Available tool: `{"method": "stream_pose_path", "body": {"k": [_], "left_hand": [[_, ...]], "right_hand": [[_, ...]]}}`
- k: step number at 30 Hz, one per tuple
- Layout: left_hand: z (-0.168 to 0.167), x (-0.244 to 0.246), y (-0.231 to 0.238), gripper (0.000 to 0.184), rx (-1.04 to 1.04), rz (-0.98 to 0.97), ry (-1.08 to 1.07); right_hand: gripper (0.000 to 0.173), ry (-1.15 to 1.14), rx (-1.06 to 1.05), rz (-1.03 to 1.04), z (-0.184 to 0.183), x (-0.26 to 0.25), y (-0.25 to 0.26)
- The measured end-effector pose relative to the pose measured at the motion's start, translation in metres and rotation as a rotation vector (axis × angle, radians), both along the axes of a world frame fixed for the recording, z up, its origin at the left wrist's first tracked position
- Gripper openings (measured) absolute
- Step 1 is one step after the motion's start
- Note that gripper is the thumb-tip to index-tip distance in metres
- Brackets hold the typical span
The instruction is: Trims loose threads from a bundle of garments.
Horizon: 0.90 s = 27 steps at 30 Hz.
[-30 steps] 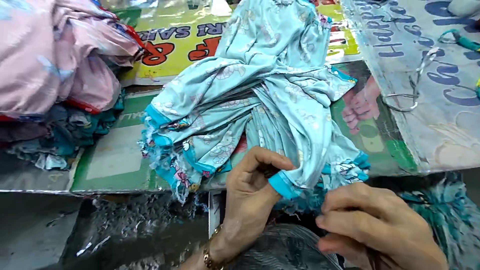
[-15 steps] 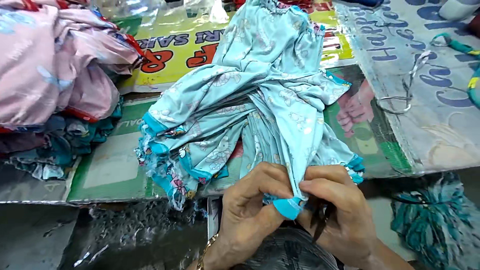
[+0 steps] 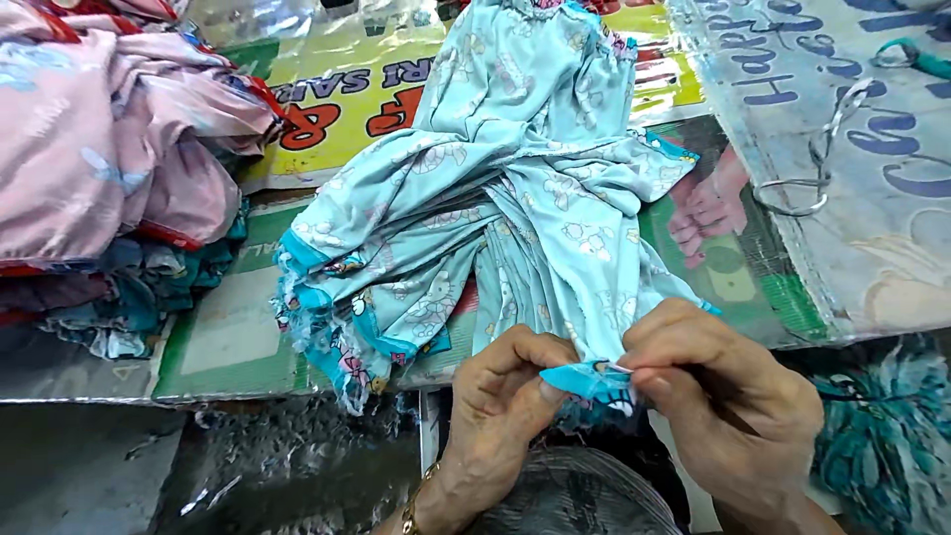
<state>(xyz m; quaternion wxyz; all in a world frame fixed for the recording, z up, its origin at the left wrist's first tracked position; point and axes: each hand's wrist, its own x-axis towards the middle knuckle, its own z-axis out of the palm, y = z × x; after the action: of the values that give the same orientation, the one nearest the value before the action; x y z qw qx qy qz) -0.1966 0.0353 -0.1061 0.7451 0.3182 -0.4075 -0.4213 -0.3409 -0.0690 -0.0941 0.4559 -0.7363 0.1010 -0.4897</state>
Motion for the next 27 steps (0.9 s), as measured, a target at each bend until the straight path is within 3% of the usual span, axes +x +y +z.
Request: {"method": "stream_pose_path", "body": {"k": [10,14,16,19,22,27], "left_hand": [[-0.003,-0.006,-0.001,0.015,-0.036,-0.020,-0.060],[-0.003,-0.008,-0.003,0.014,-0.032,-0.002,-0.103],[-0.004,-0.008,-0.003,0.016,-0.050,0.110,-0.286],[0.002,-0.003,0.006,0.028,-0.075,0.429,-0.842],[0.007,-0.009,0.015,0.022,-0.103,0.595,-1.197],[-0.003,-0.012,0.029,0.006,-0.102,0.607,-1.266]], "right_hand": [[0.020,0.067,-0.097,-0.138,0.002,-0.020,-0.005],[0.026,0.065,-0.043,-0.060,0.007,-0.024,-0.002],[0.027,0.046,-0.012,-0.009,0.010,-0.026,0.000],[0.024,0.101,-0.121,-0.006,0.013,-0.032,0.004],[0.021,0.187,-0.260,-0.046,0.014,-0.036,0.016],[0.017,0.283,-0.382,-0.092,0.002,-0.035,0.032]]}}
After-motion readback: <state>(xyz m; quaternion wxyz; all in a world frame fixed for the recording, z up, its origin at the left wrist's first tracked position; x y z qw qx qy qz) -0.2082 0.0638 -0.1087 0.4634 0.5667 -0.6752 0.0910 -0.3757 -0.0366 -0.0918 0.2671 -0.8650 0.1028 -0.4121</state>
